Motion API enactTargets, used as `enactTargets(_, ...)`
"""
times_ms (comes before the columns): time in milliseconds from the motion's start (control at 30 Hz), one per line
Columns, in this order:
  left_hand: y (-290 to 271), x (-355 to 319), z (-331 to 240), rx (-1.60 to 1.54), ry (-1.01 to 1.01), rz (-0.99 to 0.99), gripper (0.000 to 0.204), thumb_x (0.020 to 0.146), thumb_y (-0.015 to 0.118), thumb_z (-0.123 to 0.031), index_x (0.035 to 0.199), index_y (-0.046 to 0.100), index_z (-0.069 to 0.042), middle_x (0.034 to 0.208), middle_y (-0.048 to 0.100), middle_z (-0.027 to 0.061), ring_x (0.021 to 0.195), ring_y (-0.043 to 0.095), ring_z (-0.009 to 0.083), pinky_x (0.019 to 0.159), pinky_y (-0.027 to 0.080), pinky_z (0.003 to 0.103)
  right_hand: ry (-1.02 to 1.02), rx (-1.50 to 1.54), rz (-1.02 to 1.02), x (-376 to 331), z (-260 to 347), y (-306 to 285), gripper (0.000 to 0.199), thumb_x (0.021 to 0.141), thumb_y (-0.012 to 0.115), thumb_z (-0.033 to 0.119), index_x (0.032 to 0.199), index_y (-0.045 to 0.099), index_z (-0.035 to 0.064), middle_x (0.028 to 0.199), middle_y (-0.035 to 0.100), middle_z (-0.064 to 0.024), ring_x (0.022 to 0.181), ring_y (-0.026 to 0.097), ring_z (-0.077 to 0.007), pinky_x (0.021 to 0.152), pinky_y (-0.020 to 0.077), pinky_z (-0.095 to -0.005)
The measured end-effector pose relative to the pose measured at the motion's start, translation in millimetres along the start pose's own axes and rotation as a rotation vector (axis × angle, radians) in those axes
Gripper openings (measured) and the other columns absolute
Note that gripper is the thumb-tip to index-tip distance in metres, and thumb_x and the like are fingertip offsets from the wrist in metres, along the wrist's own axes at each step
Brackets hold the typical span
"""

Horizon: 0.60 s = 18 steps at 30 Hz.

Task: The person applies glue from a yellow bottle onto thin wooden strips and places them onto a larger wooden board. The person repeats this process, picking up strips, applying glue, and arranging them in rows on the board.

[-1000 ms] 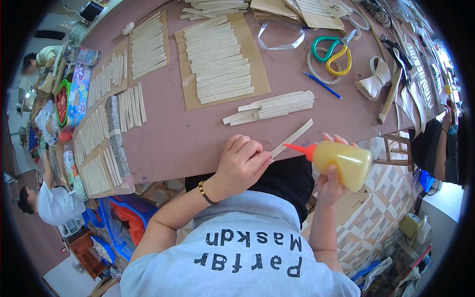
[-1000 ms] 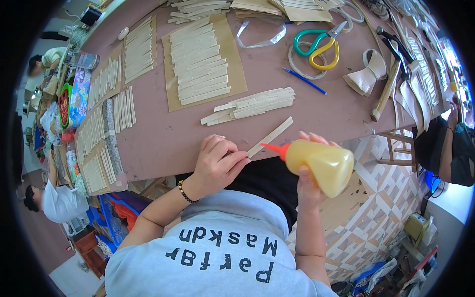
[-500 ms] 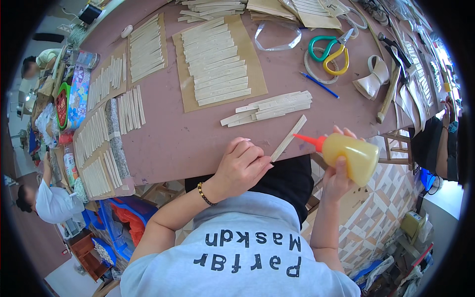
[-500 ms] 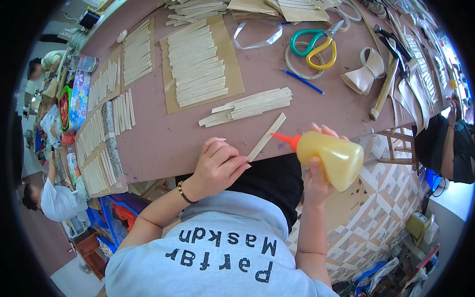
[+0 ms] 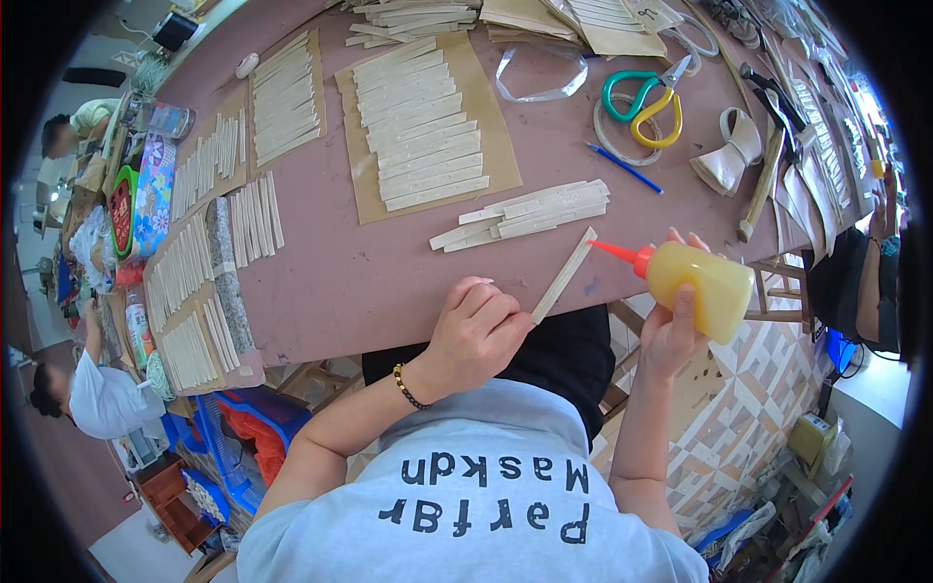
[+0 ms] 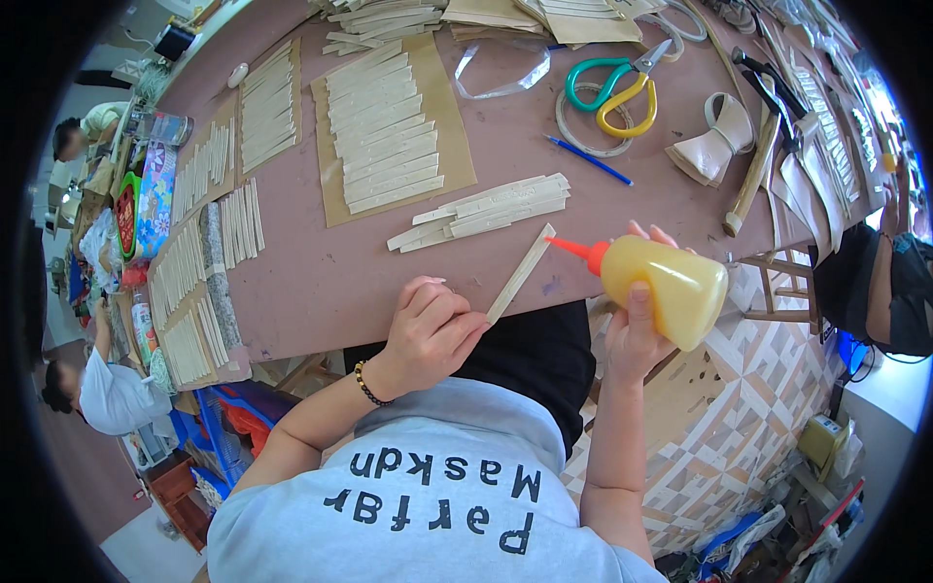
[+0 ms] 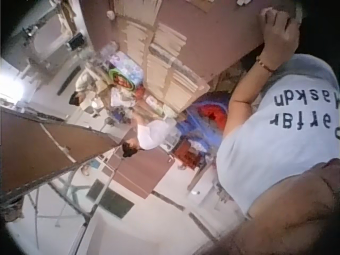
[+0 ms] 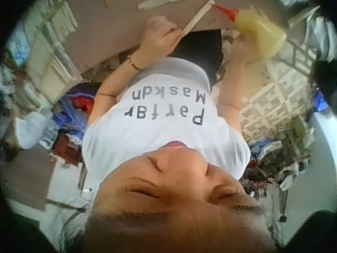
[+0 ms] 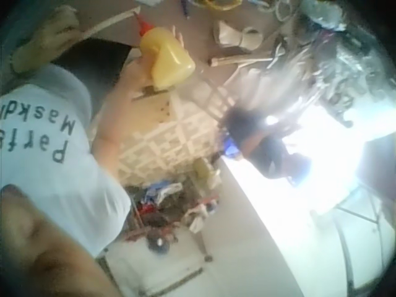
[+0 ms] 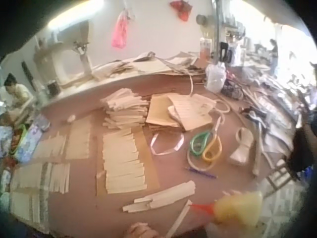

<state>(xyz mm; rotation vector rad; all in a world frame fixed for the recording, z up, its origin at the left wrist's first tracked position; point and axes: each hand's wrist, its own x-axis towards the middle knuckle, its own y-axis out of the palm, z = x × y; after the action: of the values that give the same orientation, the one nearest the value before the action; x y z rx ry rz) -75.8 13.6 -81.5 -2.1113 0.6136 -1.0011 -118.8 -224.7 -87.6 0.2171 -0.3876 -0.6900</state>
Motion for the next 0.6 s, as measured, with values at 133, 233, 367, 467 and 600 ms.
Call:
enactTargets(133, 0.4, 0.2, -0.5, 0.001, 0.002, 0.006, 0.016, 0.071, 0.080, -0.009, 0.084, 0.070, -0.009, 0.085, 0.058, 0.0024, 0.086, 0.054, 0.0224, 0.092, 0.045, 0.042, 0.030, 0.045, -0.025, 2.9, -2.0, 0.5, 0.060, 0.091, 0.071, 0.021, 0.139, 0.039, 0.0055, 0.133, 0.053, -0.0227, 0.123, 0.055, -0.0456, 0.102, 0.0491, -0.0531)
enactTargets(233, 0.6, 0.3, -0.5, -0.007, -0.006, 0.002, 0.016, 0.071, 0.080, -0.009, 0.083, 0.070, -0.009, 0.085, 0.057, 0.0024, 0.086, 0.054, 0.0225, 0.092, 0.046, 0.042, 0.108, 0.125, 0.021, -7.6, 0.6, -1.3, 0.067, 0.088, 0.075, 0.019, 0.141, 0.036, 0.0062, 0.132, 0.053, -0.0233, 0.122, 0.057, -0.0440, 0.100, 0.0504, -0.0496)
enactTargets(367, 0.6, 0.7, -0.6, 0.001, 0.000, -0.007, 0.016, 0.071, 0.081, -0.010, 0.083, 0.069, -0.009, 0.085, 0.057, 0.0026, 0.086, 0.054, 0.0229, 0.091, 0.046, 0.042, 0.190, 0.153, 0.097, -26.1, 8.9, -0.6, 0.071, 0.085, 0.079, 0.022, 0.140, 0.037, 0.0066, 0.130, 0.055, -0.0227, 0.119, 0.059, -0.0429, 0.099, 0.0495, -0.0502)
enactTargets(467, 1.4, -0.1, -0.3, 0.002, 0.002, -0.013, 0.016, 0.071, 0.081, -0.010, 0.082, 0.069, -0.009, 0.085, 0.057, 0.0027, 0.085, 0.055, 0.0231, 0.091, 0.046, 0.042, 0.187, 0.132, 0.188, -31.3, 11.6, -3.8, 0.068, 0.087, 0.075, 0.023, 0.141, 0.037, 0.0061, 0.130, 0.054, -0.0234, 0.121, 0.057, -0.0436, 0.100, 0.0498, -0.0516)
enactTargets(600, 0.7, 1.2, -1.3, -0.001, 0.011, -0.024, 0.016, 0.071, 0.081, -0.010, 0.082, 0.069, -0.009, 0.085, 0.057, 0.0026, 0.085, 0.055, 0.0229, 0.090, 0.046, 0.042, 0.215, 0.164, 0.100, -28.2, 11.1, -1.0, 0.072, 0.084, 0.080, 0.023, 0.139, 0.037, 0.0060, 0.127, 0.057, -0.0218, 0.117, 0.060, -0.0423, 0.098, 0.0499, -0.0509)
